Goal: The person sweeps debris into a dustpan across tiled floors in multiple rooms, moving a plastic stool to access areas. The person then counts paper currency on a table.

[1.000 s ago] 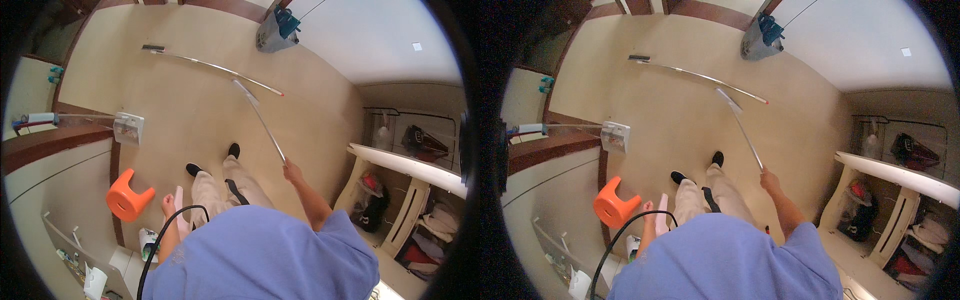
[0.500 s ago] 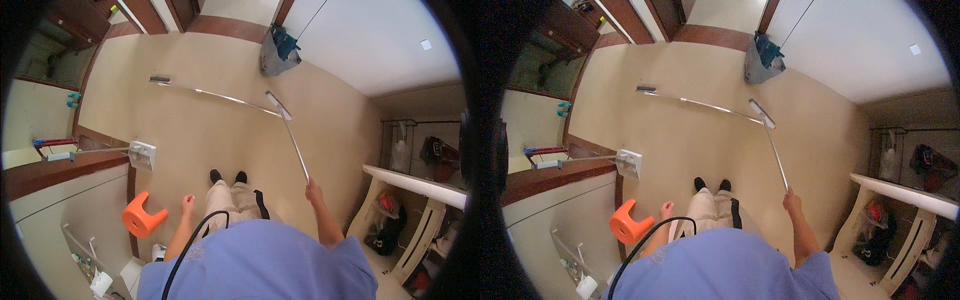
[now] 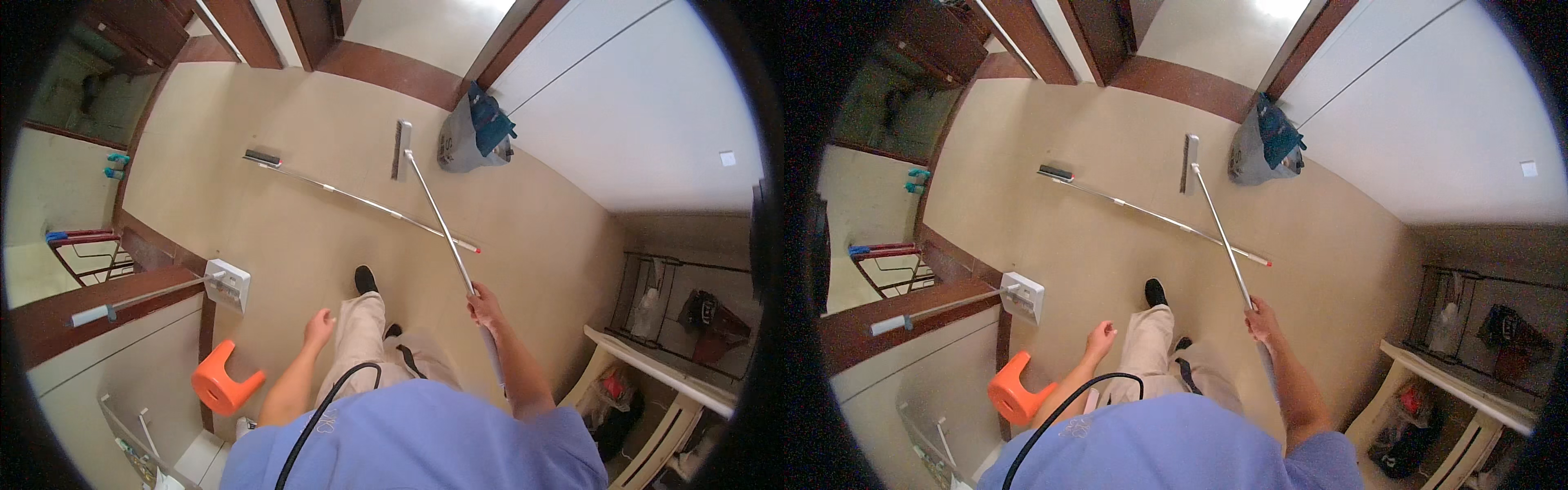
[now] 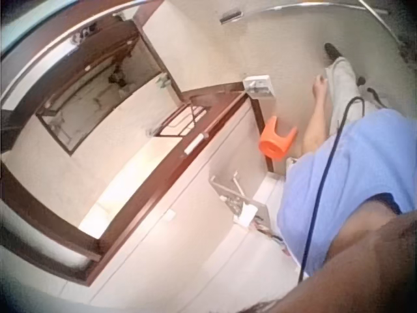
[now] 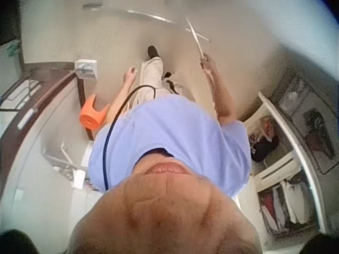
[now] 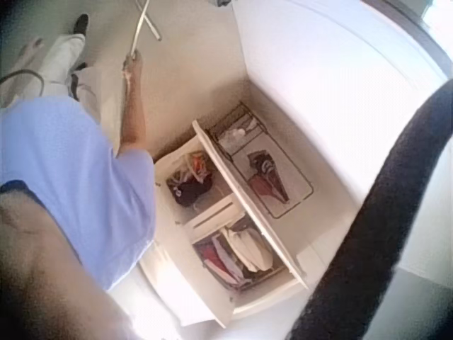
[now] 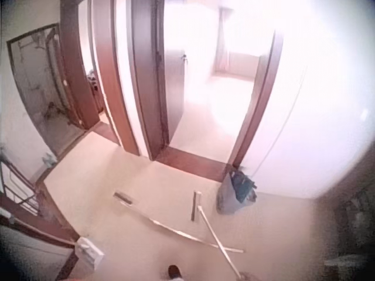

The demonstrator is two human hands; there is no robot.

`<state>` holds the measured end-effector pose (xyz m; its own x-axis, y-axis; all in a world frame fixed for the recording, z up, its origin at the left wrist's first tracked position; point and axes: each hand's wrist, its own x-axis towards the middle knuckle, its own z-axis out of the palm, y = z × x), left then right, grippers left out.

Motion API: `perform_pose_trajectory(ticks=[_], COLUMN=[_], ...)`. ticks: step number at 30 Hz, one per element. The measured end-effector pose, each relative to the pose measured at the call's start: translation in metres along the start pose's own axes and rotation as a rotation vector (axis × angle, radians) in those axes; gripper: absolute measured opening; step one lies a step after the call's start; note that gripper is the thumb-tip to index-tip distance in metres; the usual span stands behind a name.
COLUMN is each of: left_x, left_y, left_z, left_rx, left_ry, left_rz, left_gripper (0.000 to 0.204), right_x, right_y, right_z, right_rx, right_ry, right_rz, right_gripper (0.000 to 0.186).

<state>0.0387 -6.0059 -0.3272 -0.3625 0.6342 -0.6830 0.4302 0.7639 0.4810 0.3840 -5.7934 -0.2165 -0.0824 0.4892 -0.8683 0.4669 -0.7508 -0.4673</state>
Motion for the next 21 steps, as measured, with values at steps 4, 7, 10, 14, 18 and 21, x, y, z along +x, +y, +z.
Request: perform_pose_trajectory(ticks=[4,7,10,14,18,21], left_x=[0.053,0.109,0.149,0.215,0.266,0.316], left_y=[0.067,0.108,0.139,0.181,0.179,0.165], left_z=[-0.005,0.003,0.028,0.060,0.109,0.148], left_rx=[0.154,0.336,0.354,0.454,0.397,0.386], left_ry=[-0.140,-0.197,-0.227,-0.225,-0.200,-0.205], left_rz=[0.025,0.117,0.150,0.210,0.241,0.301], left_gripper=[0.039,0.039,0.040,0.042,0.045,0.054], right_x=[0.082,0.084,0.120,0.155,0.182,0.210], right_y=[0.006,-0.058,-0.072,-0.050,-0.043,-0.021], right_z=[-0.008,-0.020,-0.043,-0.059,-0.052,-0.051], right_rx=[-0.507,-0.641,-0.629,-0.747,-0.694,-0.655], right_ry=[0.252,0.280,0.171,0.262,0.287,0.301], right_rz=[-0.423,-0.363,-0.391,-0.385,-0.372,-0.392], right_gripper=[0.041,0.039,0.042,0.044,0.042,0.041])
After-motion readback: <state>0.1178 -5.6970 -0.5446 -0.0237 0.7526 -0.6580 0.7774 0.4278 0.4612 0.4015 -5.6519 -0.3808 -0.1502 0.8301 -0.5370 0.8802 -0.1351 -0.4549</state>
